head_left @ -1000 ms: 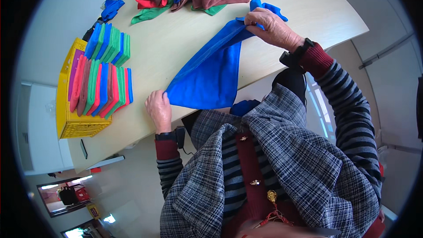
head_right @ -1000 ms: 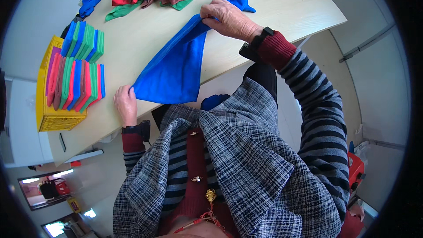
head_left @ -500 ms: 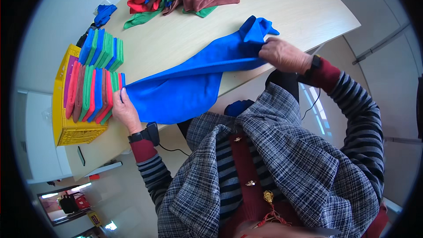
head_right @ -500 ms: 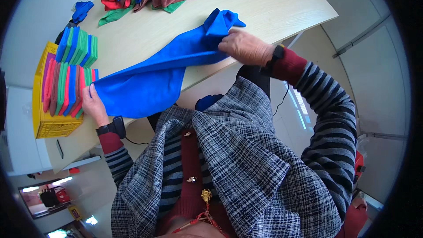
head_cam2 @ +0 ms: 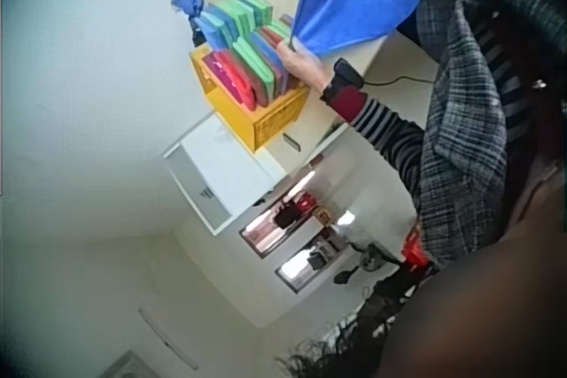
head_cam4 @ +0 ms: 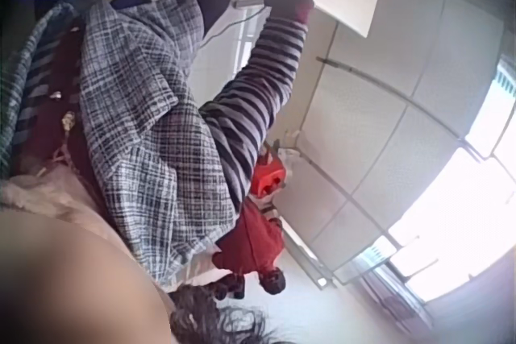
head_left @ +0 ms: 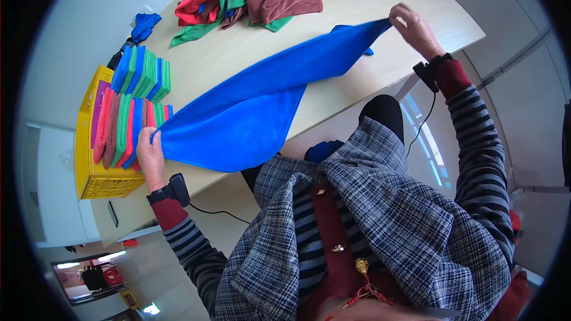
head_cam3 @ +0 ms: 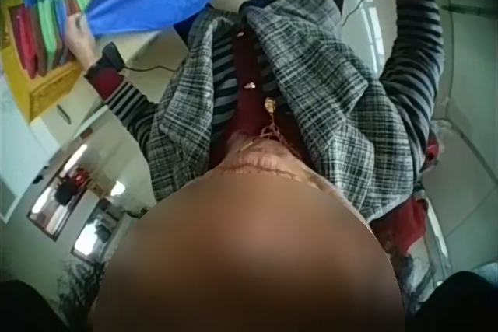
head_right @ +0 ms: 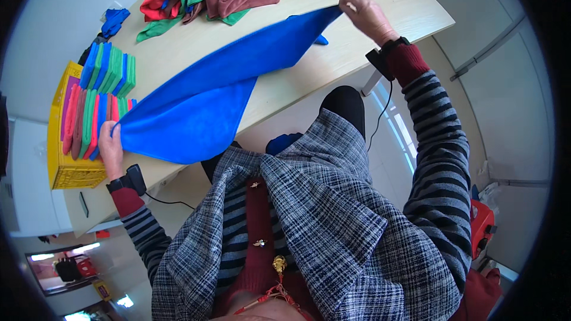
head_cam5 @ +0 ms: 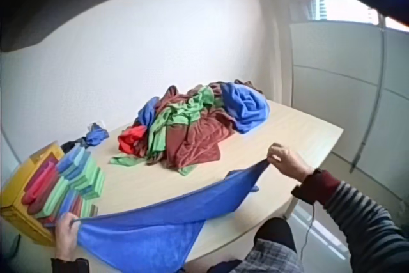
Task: Folding various colored cloths on a table and stacking them.
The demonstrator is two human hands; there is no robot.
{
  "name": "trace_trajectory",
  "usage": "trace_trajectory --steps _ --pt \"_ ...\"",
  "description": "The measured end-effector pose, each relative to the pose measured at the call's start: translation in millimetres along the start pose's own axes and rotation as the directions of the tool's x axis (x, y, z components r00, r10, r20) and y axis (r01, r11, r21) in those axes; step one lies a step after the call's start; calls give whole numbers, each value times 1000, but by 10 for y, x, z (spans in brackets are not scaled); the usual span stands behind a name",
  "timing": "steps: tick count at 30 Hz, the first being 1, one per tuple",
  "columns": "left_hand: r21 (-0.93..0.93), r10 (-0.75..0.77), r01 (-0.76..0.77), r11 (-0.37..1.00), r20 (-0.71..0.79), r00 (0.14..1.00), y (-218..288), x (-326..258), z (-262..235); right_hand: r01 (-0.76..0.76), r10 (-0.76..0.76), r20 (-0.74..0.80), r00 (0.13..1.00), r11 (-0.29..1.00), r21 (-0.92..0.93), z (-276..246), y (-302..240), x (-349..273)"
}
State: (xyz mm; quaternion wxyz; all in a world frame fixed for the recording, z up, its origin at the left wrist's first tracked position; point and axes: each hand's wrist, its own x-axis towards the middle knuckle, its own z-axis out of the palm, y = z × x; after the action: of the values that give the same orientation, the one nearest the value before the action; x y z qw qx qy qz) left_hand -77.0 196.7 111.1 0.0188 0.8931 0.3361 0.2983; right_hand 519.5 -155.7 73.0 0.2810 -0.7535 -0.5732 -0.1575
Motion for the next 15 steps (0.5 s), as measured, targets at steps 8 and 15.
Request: trace_trajectory --steps 8,15 --pt "-403 -351 303 864 -49 935 -221 266 -444 56 -20 -230 973 987 150 -551 273 412" --pt "-902 -405 160 401 -18 914 -329 227 -744 -220 202 87 976 884 413 -1216 262 338"
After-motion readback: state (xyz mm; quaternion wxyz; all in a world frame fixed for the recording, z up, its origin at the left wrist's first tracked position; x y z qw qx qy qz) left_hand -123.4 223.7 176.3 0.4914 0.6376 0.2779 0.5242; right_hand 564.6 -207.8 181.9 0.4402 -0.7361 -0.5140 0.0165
